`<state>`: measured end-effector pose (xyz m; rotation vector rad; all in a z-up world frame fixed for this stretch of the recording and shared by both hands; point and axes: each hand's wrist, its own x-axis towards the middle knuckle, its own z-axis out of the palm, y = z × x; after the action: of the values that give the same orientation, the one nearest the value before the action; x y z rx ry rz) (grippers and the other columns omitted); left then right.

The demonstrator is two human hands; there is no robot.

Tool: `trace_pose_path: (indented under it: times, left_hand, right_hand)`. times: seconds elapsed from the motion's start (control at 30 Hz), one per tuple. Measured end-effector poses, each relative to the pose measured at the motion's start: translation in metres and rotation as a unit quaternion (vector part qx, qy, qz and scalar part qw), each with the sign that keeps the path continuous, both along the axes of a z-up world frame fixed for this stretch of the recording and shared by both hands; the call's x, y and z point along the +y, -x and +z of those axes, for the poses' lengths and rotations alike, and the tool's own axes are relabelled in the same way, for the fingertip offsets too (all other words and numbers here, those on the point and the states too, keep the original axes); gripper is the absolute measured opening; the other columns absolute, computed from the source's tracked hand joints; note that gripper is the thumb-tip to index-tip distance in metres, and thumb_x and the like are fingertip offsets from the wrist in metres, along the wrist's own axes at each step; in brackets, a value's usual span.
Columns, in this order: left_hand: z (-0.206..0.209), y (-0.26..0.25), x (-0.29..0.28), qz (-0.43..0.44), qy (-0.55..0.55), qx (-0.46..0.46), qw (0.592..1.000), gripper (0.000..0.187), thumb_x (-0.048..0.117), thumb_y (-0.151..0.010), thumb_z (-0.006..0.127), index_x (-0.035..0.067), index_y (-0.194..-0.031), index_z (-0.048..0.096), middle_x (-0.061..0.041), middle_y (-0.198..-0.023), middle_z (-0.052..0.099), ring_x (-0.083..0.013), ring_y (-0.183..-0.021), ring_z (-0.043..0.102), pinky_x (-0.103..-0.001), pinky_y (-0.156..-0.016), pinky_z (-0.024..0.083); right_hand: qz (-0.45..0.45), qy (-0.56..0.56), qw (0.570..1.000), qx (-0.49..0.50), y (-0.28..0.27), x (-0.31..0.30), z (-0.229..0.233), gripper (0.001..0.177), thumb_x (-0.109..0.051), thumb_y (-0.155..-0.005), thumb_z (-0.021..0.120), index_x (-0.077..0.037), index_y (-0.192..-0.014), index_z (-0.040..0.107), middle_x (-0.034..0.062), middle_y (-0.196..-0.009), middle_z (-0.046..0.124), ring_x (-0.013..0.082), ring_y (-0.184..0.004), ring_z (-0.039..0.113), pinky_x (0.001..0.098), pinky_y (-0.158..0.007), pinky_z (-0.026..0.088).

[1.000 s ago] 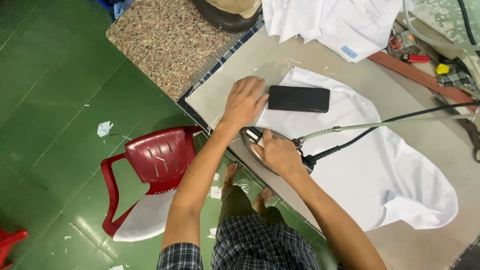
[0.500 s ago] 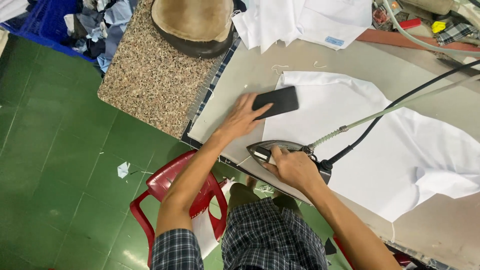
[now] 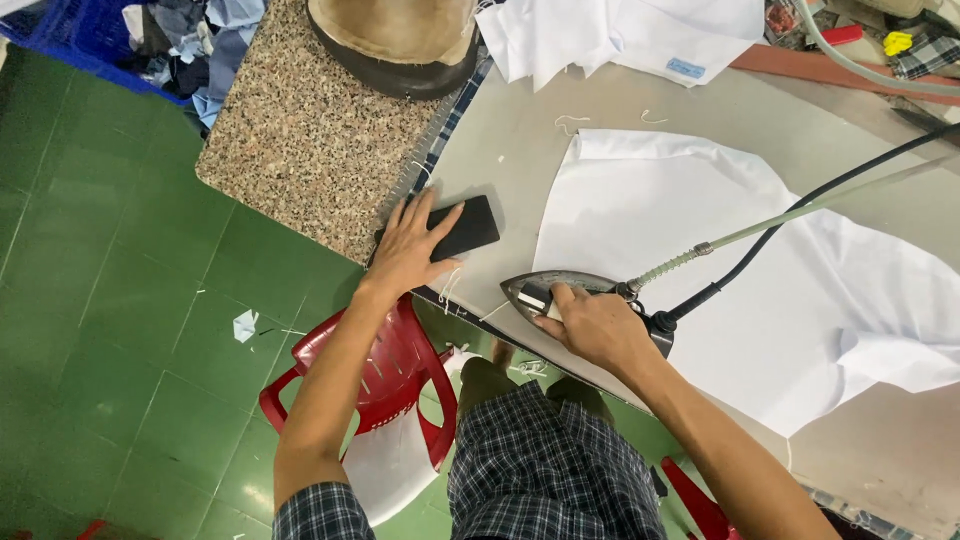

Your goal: The person irons a white shirt on a worktable, using a steam iron and a black pressing block to smooth the fabric. They repeatedly adjust the shirt, iron different sections, and trim loose threads with scissors.

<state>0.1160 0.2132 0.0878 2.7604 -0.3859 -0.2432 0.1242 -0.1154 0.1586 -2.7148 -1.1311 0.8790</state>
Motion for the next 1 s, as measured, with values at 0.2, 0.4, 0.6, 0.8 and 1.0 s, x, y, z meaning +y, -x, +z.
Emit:
trace_pose_path:
  times: [0.2,0.4,0.6,0.8,1.0]
  left_hand:
    - [-0.032,0.019,-0.029,0.029,0.005,-0.108,0.994,0.068,0.046,-0.095,0.068,0.018,-0.155,0.048,-0.017,-0.132,0.048,-0.0319,-0.116,0.046,-0.042,-0.091,0.039]
    - [-0.005,0.040,-0.101,-0.070,0.011,0.006,0.997,0.069,0.029,-0.093,0.070,0.022,-0.157,0.044,-0.023,-0.142,0.048,-0.0400,-0.135,0.039,-0.055,-0.120,0.026]
    - [0.001,0.041,-0.199,-0.186,-0.029,0.022,0.982,0.064,0.028,-0.094,0.068,0.024,-0.155,0.045,-0.020,-0.149,0.046,-0.0368,-0.142,0.037,-0.055,-0.125,0.019]
    - [-0.008,0.048,-0.311,-0.269,-0.038,0.027,0.962,0.064,0.036,-0.094,0.067,0.028,-0.153,0.045,-0.015,-0.151,0.045,-0.0330,-0.142,0.038,-0.055,-0.127,0.013]
    - [-0.028,0.057,-0.408,-0.303,0.009,-0.013,0.953,0.063,0.046,-0.091,0.069,0.028,-0.148,0.052,-0.012,-0.147,0.048,-0.0311,-0.139,0.042,-0.056,-0.126,0.018]
  right_hand:
    - [0.008,-0.019,0.999,-0.047,0.007,-0.004,-0.012,0.048,-0.052,-0.102,0.045,-0.005,-0.106,0.053,0.0151,-0.080,0.069,0.0357,-0.069,0.076,0.0434,-0.060,0.060]
    - [0.008,-0.023,0.999,-0.029,0.027,-0.069,-0.006,0.043,-0.050,-0.102,0.042,-0.008,-0.098,0.052,0.0132,-0.071,0.068,0.0340,-0.066,0.076,0.0412,-0.056,0.059]
    - [-0.038,-0.040,0.998,0.009,0.054,-0.196,0.013,0.047,-0.051,-0.102,0.047,-0.005,-0.100,0.053,0.0206,-0.071,0.068,0.0396,-0.067,0.075,0.0468,-0.059,0.060]
    - [-0.137,0.014,0.990,0.022,0.096,-0.313,0.000,0.043,-0.050,-0.101,0.047,-0.007,-0.106,0.052,0.0203,-0.075,0.071,0.0378,-0.072,0.076,0.0469,-0.064,0.060]
    - [-0.270,0.099,0.953,0.090,0.130,-0.417,-0.006,0.053,-0.060,-0.098,0.042,-0.012,-0.118,0.048,0.0212,-0.089,0.077,0.0387,-0.089,0.078,0.0507,-0.078,0.060]
